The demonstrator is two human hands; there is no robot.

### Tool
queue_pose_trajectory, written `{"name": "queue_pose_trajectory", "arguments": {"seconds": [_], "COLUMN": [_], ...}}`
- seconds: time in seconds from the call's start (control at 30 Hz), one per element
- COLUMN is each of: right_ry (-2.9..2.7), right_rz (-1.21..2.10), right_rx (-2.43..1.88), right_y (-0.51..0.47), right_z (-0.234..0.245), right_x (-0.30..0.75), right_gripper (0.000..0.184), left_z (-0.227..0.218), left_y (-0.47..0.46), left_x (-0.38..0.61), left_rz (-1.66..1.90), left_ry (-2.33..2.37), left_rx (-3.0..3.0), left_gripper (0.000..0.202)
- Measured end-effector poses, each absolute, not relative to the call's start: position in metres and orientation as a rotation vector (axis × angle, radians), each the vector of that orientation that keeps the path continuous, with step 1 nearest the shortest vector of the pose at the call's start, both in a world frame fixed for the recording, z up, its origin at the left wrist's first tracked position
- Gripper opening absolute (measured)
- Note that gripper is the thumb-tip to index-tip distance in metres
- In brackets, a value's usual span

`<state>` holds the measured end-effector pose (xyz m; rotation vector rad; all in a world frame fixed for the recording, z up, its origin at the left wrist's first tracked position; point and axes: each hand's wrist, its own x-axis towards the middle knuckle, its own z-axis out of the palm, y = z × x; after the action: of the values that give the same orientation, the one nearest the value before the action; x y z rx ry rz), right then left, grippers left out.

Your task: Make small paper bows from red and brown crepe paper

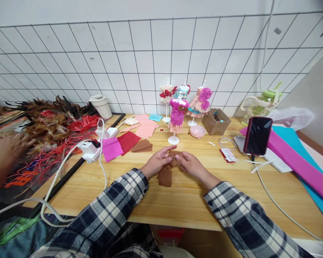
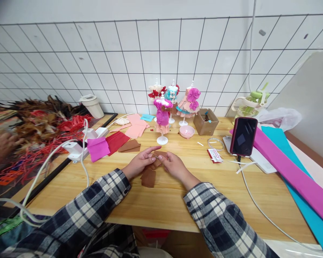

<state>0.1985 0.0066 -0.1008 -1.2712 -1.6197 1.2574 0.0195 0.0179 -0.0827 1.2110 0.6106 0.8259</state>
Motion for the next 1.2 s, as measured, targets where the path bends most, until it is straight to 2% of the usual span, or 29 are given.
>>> {"name": "queue_pose_trajectory", "arguments": {"seconds": [0.5, 0.97, 1.2], "right_ry": [-1.617, -1.671, -1.643], "right_rz": [1.301, 1.165, 1.222], "right_rx": [-1.245, -1.289, -1.258], "right_y": [0.004, 0.005, 0.003], "right_z": [-0.097, -0.104, -0.102], "right_x": [0.199, 0.199, 0.198], "right_gripper": [0.045, 0.045, 0.043], "left_z": [-0.09, -0.09, -0.088], "left_y": [0.024, 0.022, 0.021], "left_x": [0.019, 0.023, 0.025], "left_rz": [0.842, 0.852, 0.846], "left_ry": [0.802, 0.844, 0.834], "left_rx": [1.361, 1.405, 1.426], "left_gripper": [0.039, 0.034, 0.031]}}
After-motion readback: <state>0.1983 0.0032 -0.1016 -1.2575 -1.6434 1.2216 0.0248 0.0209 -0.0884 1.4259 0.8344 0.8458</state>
